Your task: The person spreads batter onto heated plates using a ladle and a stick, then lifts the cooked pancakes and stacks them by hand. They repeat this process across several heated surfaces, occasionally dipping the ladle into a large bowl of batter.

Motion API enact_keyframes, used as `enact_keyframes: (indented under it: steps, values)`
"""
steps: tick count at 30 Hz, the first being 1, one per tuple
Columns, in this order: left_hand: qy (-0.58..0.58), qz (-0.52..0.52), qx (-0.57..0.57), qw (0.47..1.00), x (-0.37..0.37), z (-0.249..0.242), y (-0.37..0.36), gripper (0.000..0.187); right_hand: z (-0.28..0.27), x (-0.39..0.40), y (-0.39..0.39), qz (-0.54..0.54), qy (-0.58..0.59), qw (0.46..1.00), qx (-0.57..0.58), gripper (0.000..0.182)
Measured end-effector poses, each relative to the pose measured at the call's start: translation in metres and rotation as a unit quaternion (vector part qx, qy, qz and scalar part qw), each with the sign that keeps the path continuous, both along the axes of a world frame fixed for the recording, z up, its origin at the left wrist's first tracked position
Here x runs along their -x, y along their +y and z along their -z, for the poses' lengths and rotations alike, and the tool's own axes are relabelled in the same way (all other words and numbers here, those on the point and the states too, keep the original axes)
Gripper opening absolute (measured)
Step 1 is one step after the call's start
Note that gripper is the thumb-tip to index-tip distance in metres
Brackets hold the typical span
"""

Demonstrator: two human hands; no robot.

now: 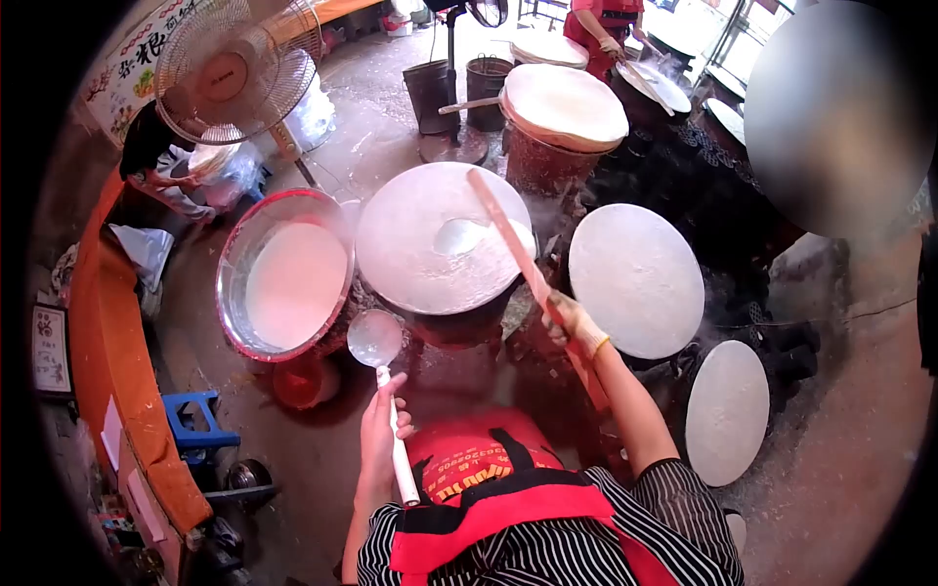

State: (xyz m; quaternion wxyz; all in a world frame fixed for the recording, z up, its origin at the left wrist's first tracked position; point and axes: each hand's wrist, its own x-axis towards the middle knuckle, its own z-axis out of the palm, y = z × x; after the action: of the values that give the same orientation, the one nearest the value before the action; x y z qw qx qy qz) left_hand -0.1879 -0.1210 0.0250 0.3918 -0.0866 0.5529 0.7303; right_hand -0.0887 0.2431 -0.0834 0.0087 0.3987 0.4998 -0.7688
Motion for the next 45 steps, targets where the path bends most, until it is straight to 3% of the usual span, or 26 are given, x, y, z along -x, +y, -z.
enact_keyframes:
  steps: [3, 5, 7, 8, 9, 11, 12, 13, 15, 17, 18, 19, 22, 23, 25, 27, 29, 30, 31, 33, 35, 37, 38, 40, 41, 45]
  values:
    - [0.041, -0.047, -0.015, 0.998, -0.001, -0.008, 0.002, 0.046, -0.003, 0.040, -0.011, 0.052, 0.029, 0.993, -0.103, 0.048]
    - [-0.007, -0.073, 0.011, 0.997, 0.009, -0.004, -0.003, 0.041, 0.011, 0.069, -0.035, -0.005, -0.094, 0.934, -0.345, 0.052]
    - [-0.042, -0.033, -0.029, 0.998, 0.018, -0.009, -0.013, 0.036, -0.029, 0.066, -0.060, -0.097, -0.120, 0.918, -0.365, 0.050]
    - [-0.042, -0.016, -0.018, 0.999, 0.022, -0.008, -0.018, 0.035, -0.007, 0.056, -0.062, -0.042, 0.001, 0.899, -0.436, 0.047]
    - [-0.052, -0.022, -0.028, 0.998, 0.025, -0.008, -0.021, 0.034, 0.013, 0.050, -0.061, 0.026, 0.037, 0.922, -0.384, 0.049]
    - [-0.072, -0.028, -0.044, 0.996, 0.028, -0.007, -0.027, 0.032, 0.022, 0.047, -0.079, 0.210, 0.133, 0.893, -0.376, 0.051]
    - [-0.087, -0.038, -0.063, 0.994, 0.030, -0.004, -0.029, 0.030, 0.022, 0.053, -0.091, 0.208, 0.106, 0.915, -0.328, 0.051]
    - [-0.094, -0.033, -0.054, 0.994, 0.032, -0.007, -0.028, 0.029, 0.028, 0.065, -0.109, 0.205, 0.136, 0.888, -0.388, 0.045]
    - [-0.107, -0.024, -0.039, 0.993, 0.036, -0.015, -0.024, 0.027, -0.004, 0.087, -0.138, 0.125, 0.026, 0.939, -0.319, 0.047]
    - [-0.137, 0.001, -0.072, 0.988, 0.040, -0.013, -0.025, 0.025, -0.012, 0.099, -0.141, 0.026, 0.028, 0.946, -0.322, 0.046]
    - [-0.152, 0.012, -0.090, 0.984, 0.042, -0.011, -0.026, 0.025, 0.022, 0.103, -0.130, 0.032, 0.129, 0.955, -0.265, 0.042]
    - [-0.155, 0.018, -0.095, 0.983, 0.043, -0.009, -0.027, 0.024, -0.023, 0.088, -0.129, 0.020, 0.095, 0.943, -0.319, 0.043]
    - [-0.157, 0.028, -0.107, 0.981, 0.046, -0.005, -0.028, 0.022, 0.005, 0.055, -0.118, 0.226, 0.112, 0.875, -0.414, 0.044]
    - [-0.157, 0.027, -0.106, 0.982, 0.045, -0.005, -0.030, 0.021, -0.004, 0.045, -0.131, 0.261, 0.065, 0.920, -0.286, 0.040]
    - [-0.159, 0.032, -0.098, 0.982, 0.044, -0.003, -0.031, 0.018, 0.010, 0.044, -0.157, 0.152, 0.036, 0.921, -0.357, 0.038]
    - [-0.158, 0.041, -0.089, 0.983, 0.043, -0.002, -0.030, 0.016, 0.026, 0.065, -0.176, 0.128, 0.122, 0.913, -0.368, 0.039]
    - [-0.160, 0.049, -0.083, 0.982, 0.041, -0.003, -0.028, 0.014, 0.014, 0.072, -0.152, 0.072, 0.086, 0.951, -0.290, 0.039]
    - [-0.160, 0.052, -0.079, 0.983, 0.041, -0.004, -0.028, 0.014, 0.024, 0.071, -0.127, 0.058, 0.088, 0.934, -0.342, 0.045]
    - [-0.158, 0.058, -0.073, 0.983, 0.040, -0.007, -0.027, 0.013, 0.008, 0.074, -0.111, 0.092, 0.028, 0.928, -0.359, 0.046]
    - [-0.156, 0.066, -0.063, 0.984, 0.040, -0.012, -0.023, 0.013, -0.033, 0.076, -0.091, 0.163, -0.016, 0.964, -0.209, 0.045]
    - [-0.141, 0.073, -0.068, 0.985, 0.043, -0.002, -0.020, 0.013, 0.008, 0.066, -0.090, 0.109, 0.100, 0.956, -0.253, 0.044]
    - [-0.132, 0.076, -0.063, 0.986, 0.055, 0.007, -0.011, 0.014, 0.005, 0.042, -0.104, -0.017, 0.093, 0.925, -0.369, 0.042]
    - [-0.105, 0.081, -0.045, 0.990, 0.063, 0.009, -0.004, 0.014, -0.031, 0.029, -0.120, -0.041, 0.035, 0.960, -0.274, 0.042]
    - [-0.060, 0.090, -0.031, 0.994, 0.086, 0.023, 0.012, 0.015, -0.018, -0.004, -0.128, -0.064, 0.080, 0.956, -0.274, 0.042]
    - [-0.031, 0.095, -0.017, 0.995, 0.098, 0.031, 0.023, 0.016, -0.030, -0.016, -0.132, -0.062, 0.063, 0.955, -0.284, 0.042]
    - [0.028, 0.093, 0.037, 0.995, 0.128, 0.073, 0.081, 0.014, 0.020, -0.022, -0.151, 0.173, 0.110, 0.925, -0.321, 0.039]
